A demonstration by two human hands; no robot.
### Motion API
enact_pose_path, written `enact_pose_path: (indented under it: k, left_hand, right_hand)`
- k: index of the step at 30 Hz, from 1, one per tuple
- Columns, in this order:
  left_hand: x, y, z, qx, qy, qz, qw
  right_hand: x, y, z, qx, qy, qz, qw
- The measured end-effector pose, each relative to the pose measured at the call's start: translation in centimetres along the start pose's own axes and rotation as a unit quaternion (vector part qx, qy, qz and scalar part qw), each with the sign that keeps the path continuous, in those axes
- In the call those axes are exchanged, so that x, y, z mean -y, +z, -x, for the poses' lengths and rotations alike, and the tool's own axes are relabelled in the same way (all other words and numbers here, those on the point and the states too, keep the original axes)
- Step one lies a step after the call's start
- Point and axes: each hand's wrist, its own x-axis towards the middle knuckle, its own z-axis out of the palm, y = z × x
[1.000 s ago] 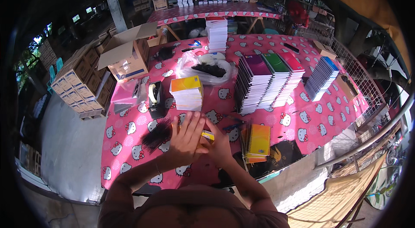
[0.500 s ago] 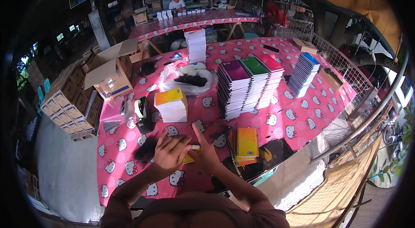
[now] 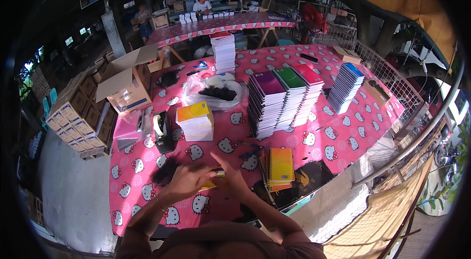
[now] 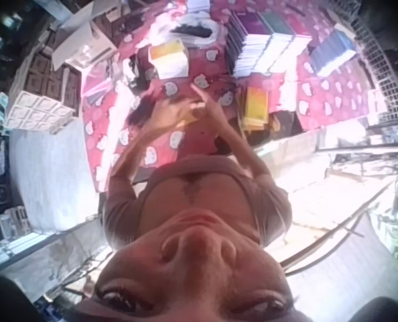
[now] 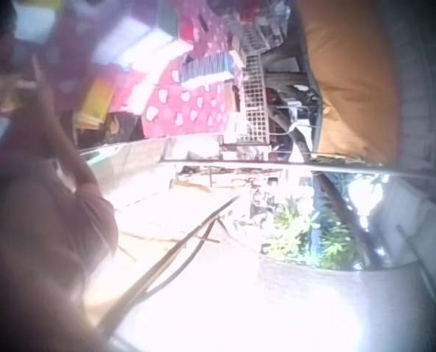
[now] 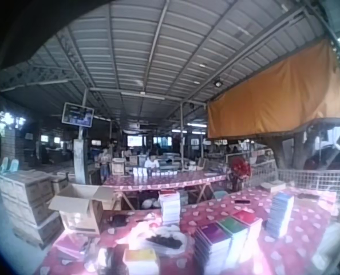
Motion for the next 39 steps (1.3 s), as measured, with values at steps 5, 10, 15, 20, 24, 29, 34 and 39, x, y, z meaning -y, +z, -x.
enact_pose_path:
  k: [5,10,15,20,24,29,34,39]
  left_hand:
    - [-0.9,0.1,0.4,-0.074,0.004,-0.001,0.997]
    - [-0.7,0.0,0.8,-0.03,-0.02,-0.017,0.999]
    - [-2.5,2.9,1.3,-0.116,-0.008,-0.218,0.969]
    - [-1.3,4.2,3.0,-0.116,-0.011,-0.09,0.989]
    - [-0.1,1.2,1.1,-0.123,0.009,-0.038,0.992]
    - [-0.5,-0.3,-0.1,-0.085,0.021,-0.035,0.996]
    - [-1.2,0.5,-0.4,-0.146,0.005,-0.025,0.989]
    - [0.3,1.2,0.1,-0.082,0.008,-0.031,0.996]
  right_hand:
    - [0.4,0.3,-0.1,0.029,0.062,-0.039,0.997]
    - [1.4,0.0,-0.2,0.045,0.075,-0.051,0.995]
    - [0.9,0.0,-0.4,-0.01,-0.02,-0.015,1.0]
    - [1.2,0.3,-0.3,0.006,0.044,-0.047,0.998]
    - [1.8,0.4,-0.7,-0.009,-0.003,0.003,1.0]
    - [1.6,-0.3,-0.8,0.015,0.06,-0.028,0.998]
    - [0.7,-0.2,-1.0,0.012,0.028,-0.046,0.998]
    - [0.4,-0.1,-0.9,0.021,0.085,-0.046,0.995]
